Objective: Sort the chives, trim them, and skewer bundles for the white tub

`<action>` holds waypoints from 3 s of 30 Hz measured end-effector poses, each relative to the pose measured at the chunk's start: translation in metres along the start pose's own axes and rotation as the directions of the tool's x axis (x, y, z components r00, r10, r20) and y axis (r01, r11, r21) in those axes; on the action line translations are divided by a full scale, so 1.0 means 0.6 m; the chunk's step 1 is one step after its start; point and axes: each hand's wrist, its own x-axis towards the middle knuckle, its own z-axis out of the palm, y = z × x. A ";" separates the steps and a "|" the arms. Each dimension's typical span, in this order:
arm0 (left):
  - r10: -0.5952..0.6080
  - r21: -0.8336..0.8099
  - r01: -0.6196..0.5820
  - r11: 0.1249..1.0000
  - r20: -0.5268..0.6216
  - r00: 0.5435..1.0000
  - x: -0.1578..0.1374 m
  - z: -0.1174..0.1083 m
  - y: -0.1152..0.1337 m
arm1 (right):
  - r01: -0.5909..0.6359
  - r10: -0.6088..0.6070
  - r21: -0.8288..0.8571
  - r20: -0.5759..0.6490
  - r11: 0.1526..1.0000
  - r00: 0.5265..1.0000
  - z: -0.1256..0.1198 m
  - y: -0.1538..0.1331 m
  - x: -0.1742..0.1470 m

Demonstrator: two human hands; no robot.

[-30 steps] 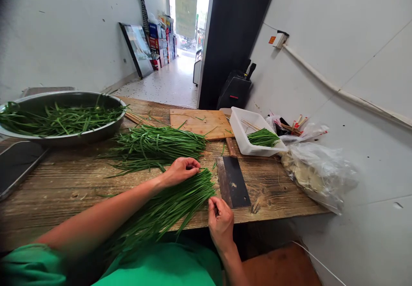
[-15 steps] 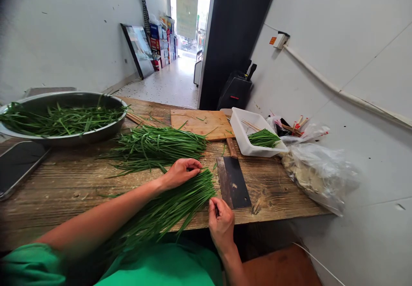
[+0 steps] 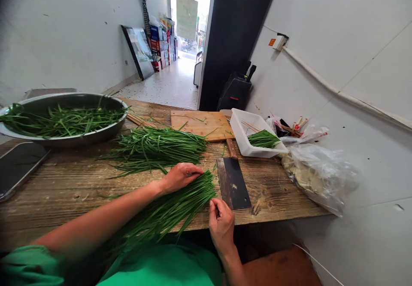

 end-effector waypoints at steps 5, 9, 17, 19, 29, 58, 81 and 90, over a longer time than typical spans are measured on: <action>-0.042 0.179 0.056 0.982 -0.085 0.996 0.007 -0.034 -0.019 | 0.007 -0.007 0.011 -0.017 1.000 1.000 0.001 0.002 -0.003; 0.006 0.470 -0.015 0.882 0.020 1.000 0.008 -0.043 -0.035 | 0.015 -0.015 0.012 -0.021 1.000 1.000 0.002 0.002 -0.003; 0.050 0.469 -0.067 0.881 0.048 0.998 0.015 -0.020 -0.035 | 0.019 -0.019 -0.001 -0.001 1.000 1.000 0.000 0.001 -0.001; 0.018 0.361 -0.008 0.932 -0.023 1.000 0.015 -0.019 -0.030 | 0.016 -0.016 0.002 0.008 1.000 1.000 0.000 0.001 -0.001; -0.139 -0.076 0.134 0.988 -0.056 0.989 0.016 -0.003 -0.012 | 0.000 0.000 0.004 0.006 1.000 1.000 -0.001 0.001 0.002; 0.111 0.270 -0.101 0.958 -0.024 0.994 0.010 -0.024 -0.018 | -0.012 0.011 0.016 0.021 1.000 1.000 0.001 0.001 0.000; 0.070 0.537 -0.036 0.843 -0.042 0.997 0.008 -0.048 -0.049 | 0.003 -0.003 -0.010 0.003 1.000 1.000 0.002 0.003 0.002; 0.071 0.695 -0.025 0.718 -0.037 0.997 0.009 -0.040 -0.045 | -0.004 0.004 -0.012 0.017 1.000 1.000 0.001 0.003 0.002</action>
